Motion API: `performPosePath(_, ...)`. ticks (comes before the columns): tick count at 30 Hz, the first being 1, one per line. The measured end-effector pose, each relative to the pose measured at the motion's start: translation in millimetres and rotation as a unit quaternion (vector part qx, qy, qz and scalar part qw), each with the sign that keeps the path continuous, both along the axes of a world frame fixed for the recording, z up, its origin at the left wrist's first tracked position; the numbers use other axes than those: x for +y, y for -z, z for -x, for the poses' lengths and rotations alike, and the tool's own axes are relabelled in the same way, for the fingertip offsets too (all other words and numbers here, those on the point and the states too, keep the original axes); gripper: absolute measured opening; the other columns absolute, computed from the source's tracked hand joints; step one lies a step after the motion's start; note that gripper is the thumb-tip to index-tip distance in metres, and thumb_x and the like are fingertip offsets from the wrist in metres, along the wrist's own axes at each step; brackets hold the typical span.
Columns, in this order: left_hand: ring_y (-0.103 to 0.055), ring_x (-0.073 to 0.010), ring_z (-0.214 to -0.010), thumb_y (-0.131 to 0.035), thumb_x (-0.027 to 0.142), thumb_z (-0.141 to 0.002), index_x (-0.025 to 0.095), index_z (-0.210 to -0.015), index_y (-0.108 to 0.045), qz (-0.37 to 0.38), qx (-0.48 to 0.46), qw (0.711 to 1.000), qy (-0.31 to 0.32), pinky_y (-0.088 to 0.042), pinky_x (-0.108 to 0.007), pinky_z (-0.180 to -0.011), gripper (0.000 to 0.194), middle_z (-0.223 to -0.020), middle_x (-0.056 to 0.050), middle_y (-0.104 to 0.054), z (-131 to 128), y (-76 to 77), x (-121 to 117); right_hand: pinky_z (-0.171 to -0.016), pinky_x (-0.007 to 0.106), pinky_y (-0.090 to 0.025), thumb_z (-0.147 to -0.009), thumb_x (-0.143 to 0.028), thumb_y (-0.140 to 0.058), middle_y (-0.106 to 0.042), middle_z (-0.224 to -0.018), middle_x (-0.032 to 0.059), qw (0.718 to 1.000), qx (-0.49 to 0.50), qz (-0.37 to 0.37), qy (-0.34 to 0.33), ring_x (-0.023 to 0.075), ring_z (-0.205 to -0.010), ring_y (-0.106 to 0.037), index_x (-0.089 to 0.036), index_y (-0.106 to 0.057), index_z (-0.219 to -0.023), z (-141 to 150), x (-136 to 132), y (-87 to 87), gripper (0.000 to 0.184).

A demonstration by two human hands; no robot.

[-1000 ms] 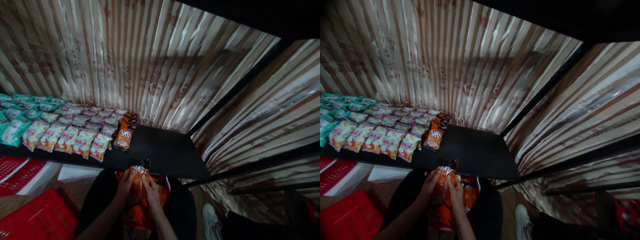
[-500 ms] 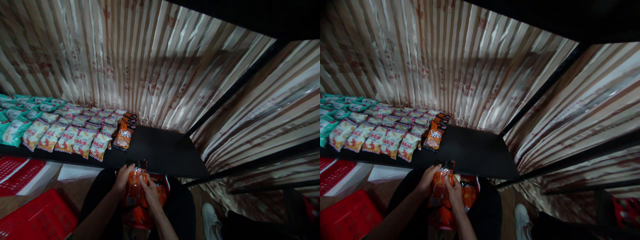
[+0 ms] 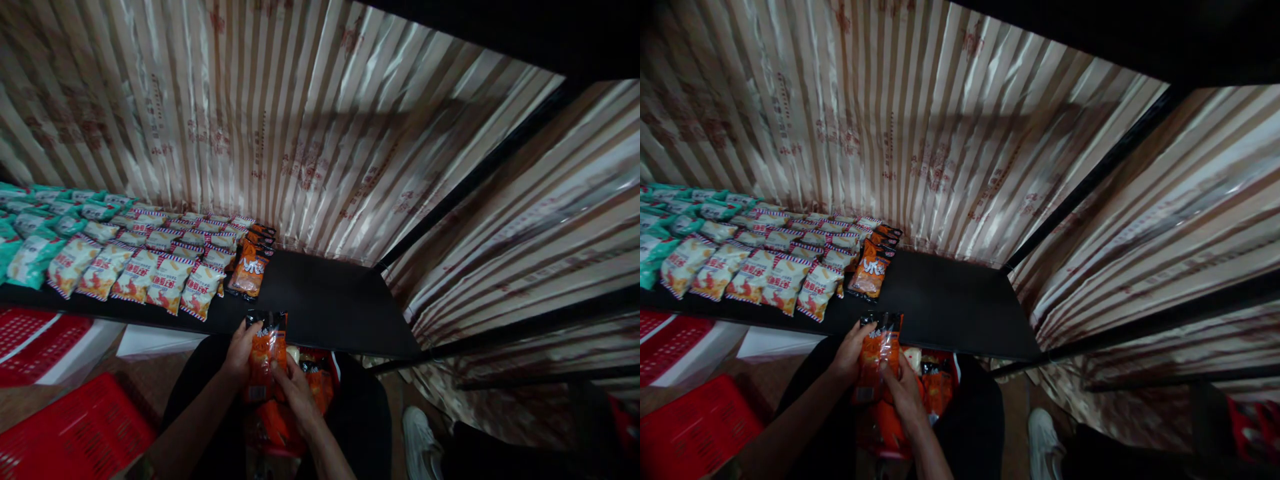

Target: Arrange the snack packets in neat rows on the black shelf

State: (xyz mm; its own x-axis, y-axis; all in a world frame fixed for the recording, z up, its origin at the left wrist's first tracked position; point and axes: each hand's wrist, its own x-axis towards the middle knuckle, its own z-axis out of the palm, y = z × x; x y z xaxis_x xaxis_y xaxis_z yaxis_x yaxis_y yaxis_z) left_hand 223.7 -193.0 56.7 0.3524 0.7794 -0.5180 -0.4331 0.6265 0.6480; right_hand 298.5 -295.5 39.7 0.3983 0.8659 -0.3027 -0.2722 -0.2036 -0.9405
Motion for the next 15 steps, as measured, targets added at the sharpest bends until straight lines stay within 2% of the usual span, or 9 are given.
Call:
performPosePath(8, -0.058, -0.0124, -0.049, -0.075, 0.033, -0.052, 0.02, -0.079, -0.053, 0.001, -0.002, 1.0, -0.014, -0.046, -0.024, -0.05, 0.037, -0.056, 0.006, -0.059, 0, 3.0, 12, -0.085, 0.04, -0.047, -0.053, -0.053, -0.076, -0.067, -0.102, 0.004, 0.999, 0.042, -0.029, -0.007, 0.027, -0.093, -0.062, -0.026, -0.057, -0.114, 8, -2, -4.0, 0.07)
performPosePath(12, -0.059, -0.0119, -0.051, -0.075, 0.031, -0.054, 0.019, -0.078, -0.053, -0.006, -0.012, 1.0, -0.01, -0.046, -0.023, -0.052, 0.035, -0.058, 0.006, -0.06, 1, 1.1, 16, -0.084, 0.04, -0.047, -0.052, -0.051, -0.077, -0.067, -0.1, 0.003, 0.998, 0.048, -0.033, 0.0, 0.0272, -0.093, -0.062, -0.027, -0.058, -0.111, 11, 0, -1.1, 0.066)
performPosePath(15, -0.059, -0.0113, -0.052, -0.075, 0.03, -0.056, 0.018, -0.078, -0.054, -0.006, -0.012, 1.0, -0.003, -0.047, -0.023, -0.053, 0.033, -0.06, 0.005, -0.061, 2, -0.2, 18, -0.082, 0.039, -0.048, -0.056, -0.054, -0.074, -0.067, -0.101, 0.0032, 0.999, -0.002, -0.029, 0.017, 0.0272, -0.094, -0.062, -0.026, -0.058, -0.11, 11, 2, -0.2, 0.063)
